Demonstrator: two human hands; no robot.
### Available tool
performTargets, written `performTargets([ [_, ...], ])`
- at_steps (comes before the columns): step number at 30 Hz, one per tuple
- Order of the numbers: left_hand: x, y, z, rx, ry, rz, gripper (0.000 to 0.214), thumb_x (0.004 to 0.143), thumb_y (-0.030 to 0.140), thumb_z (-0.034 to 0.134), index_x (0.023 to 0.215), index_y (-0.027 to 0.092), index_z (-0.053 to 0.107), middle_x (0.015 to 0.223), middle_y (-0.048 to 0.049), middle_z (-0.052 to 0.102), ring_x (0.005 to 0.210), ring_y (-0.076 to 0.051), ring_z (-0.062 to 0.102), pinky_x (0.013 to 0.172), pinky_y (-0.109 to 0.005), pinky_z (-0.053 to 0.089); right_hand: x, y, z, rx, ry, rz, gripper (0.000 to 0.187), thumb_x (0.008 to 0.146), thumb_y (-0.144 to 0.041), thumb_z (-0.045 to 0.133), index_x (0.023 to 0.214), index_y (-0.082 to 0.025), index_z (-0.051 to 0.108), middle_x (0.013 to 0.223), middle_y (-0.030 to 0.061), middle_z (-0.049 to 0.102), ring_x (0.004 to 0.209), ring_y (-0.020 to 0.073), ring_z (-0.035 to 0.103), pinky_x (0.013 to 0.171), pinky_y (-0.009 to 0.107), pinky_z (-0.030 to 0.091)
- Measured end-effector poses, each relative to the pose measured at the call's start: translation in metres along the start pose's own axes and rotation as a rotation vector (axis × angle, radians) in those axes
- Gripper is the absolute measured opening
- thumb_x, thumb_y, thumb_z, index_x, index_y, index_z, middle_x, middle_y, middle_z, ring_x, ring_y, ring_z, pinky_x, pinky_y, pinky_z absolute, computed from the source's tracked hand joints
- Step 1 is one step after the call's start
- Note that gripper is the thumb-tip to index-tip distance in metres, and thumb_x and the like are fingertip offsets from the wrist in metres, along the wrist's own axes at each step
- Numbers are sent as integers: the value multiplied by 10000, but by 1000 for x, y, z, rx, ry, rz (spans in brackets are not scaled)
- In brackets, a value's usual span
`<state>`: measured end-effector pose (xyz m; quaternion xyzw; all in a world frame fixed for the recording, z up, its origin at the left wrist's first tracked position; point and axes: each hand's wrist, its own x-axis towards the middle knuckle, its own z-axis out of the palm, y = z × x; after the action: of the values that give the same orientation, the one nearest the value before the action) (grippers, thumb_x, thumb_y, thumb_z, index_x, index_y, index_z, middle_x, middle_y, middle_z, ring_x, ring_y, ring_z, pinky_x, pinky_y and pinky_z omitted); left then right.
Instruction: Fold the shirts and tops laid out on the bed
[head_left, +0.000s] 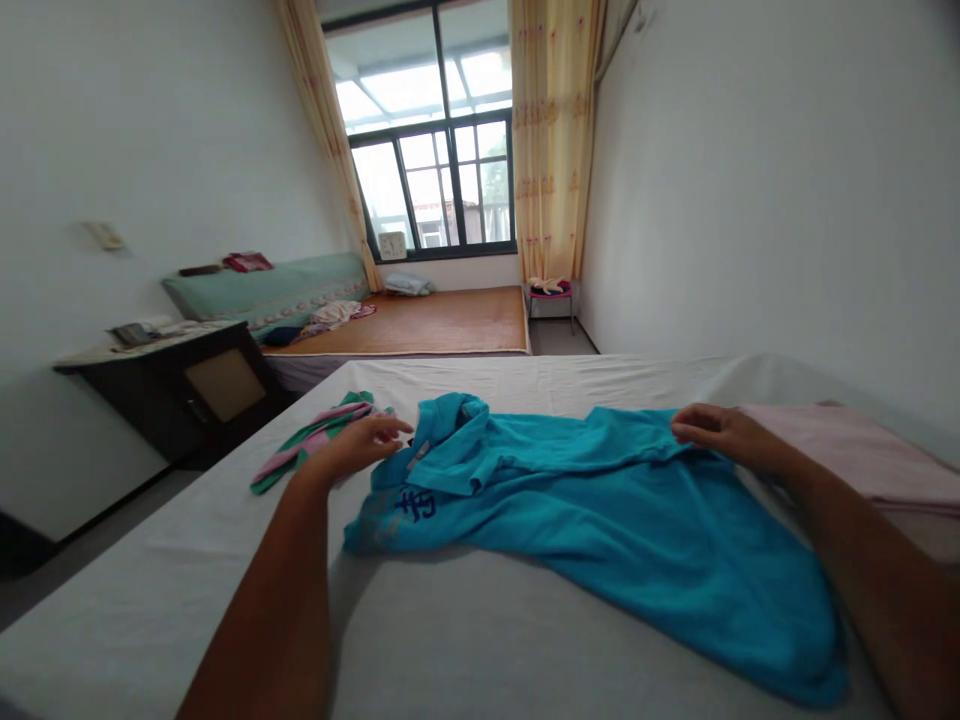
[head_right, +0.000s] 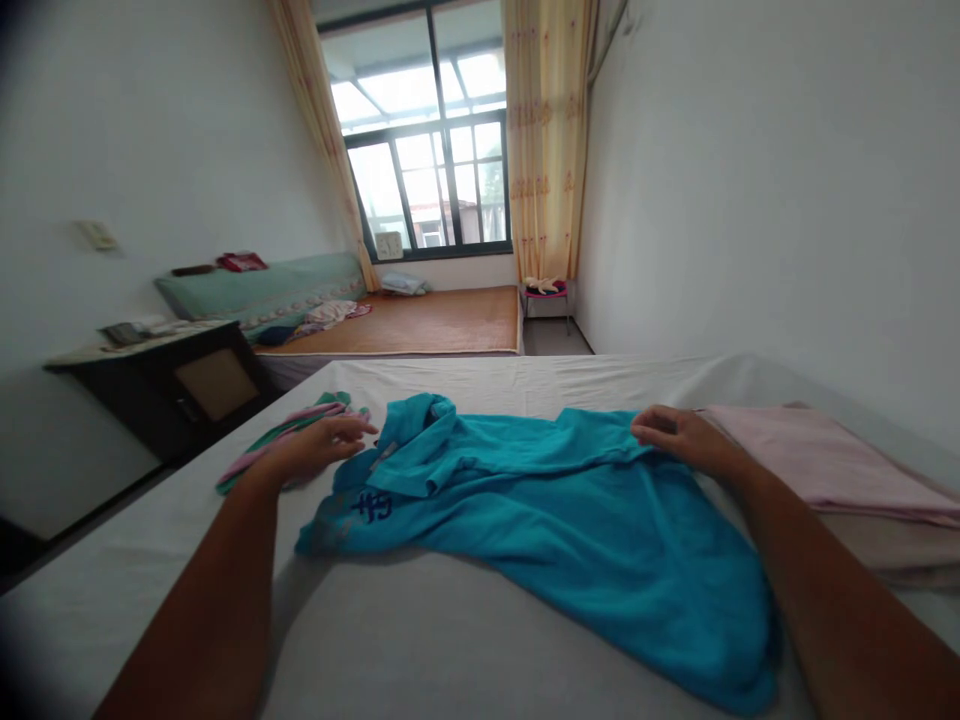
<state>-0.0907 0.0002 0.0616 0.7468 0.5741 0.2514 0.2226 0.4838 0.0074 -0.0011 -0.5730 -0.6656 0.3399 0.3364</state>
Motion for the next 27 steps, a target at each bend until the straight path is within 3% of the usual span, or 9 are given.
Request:
performTargets([
  [3,8,17,17,202,-372,272,482,680,317,706,1161,310,670,1278,-32,581,1173,-266,533,1015,-350,402,11,21,-5,-237,160,-107,583,667,-557,676,1144,-225,641,1183,106,654,1098,330,591,992,497,432],
  [5,13,26,30,321,-467,322,623,657,213,707,1258,337,599,1415,-37,464,1279,-294,444,1087,-403,331,12,35,-7,-350,189,-114,738,634,-558,679,1276,-211,567,1312,131,575,1196,355,529,1052,519,365],
  [8,22,30,45,479,-451,278,729,603,74,657,1279,337,580,1493,-53,358,1344,-346,352,1099,-482,302,8,52,-9,-389,-3,-110,836,592,-526,715,1347,-234,507,1428,114,471,1291,349,443,1085,500,329],
  [10,29,25,50,513,-429,226,757,586,43,629,1284,332,575,1522,-56,308,1340,-363,357,1079,-491,330,8,60,-9,-394,-108,-146,766,597,-480,710,1308,-245,551,1464,91,429,1321,340,407,1098,487,311],
  [14,37,16,57,530,-397,180,834,579,81,656,1354,347,502,1542,-70,267,1293,-401,407,1018,-508,387,14,66,-6,-460,-37,-188,491,663,-400,594,1099,-195,687,1355,110,551,1260,340,480,1094,480,308],
  [17,35,22,63,595,-265,247,649,664,187,646,1283,369,572,1542,-39,274,1332,-434,320,1027,-577,312,18,59,-8,-451,76,-160,381,713,-381,504,983,-210,711,1158,89,680,1131,328,578,1033,480,380],
  [20,33,30,56,601,-138,288,320,771,244,558,1045,316,707,1443,-34,443,1306,-371,379,1030,-504,318,18,40,-17,-384,260,-150,367,762,-411,449,957,-217,693,983,86,719,963,318,632,907,459,465],
  [23,40,26,29,561,-9,162,207,758,274,555,907,276,698,1073,-60,681,1068,-297,581,890,-394,427,19,19,-29,-389,398,-133,335,776,-449,471,882,-210,681,818,94,702,770,288,623,759,424,487],
  [27,67,6,-7,178,67,-84,171,726,355,544,680,209,622,590,-18,636,574,-188,592,575,-281,435,38,-3,-35,-103,372,47,225,751,-389,567,790,-185,653,624,52,632,584,200,554,580,345,458],
])
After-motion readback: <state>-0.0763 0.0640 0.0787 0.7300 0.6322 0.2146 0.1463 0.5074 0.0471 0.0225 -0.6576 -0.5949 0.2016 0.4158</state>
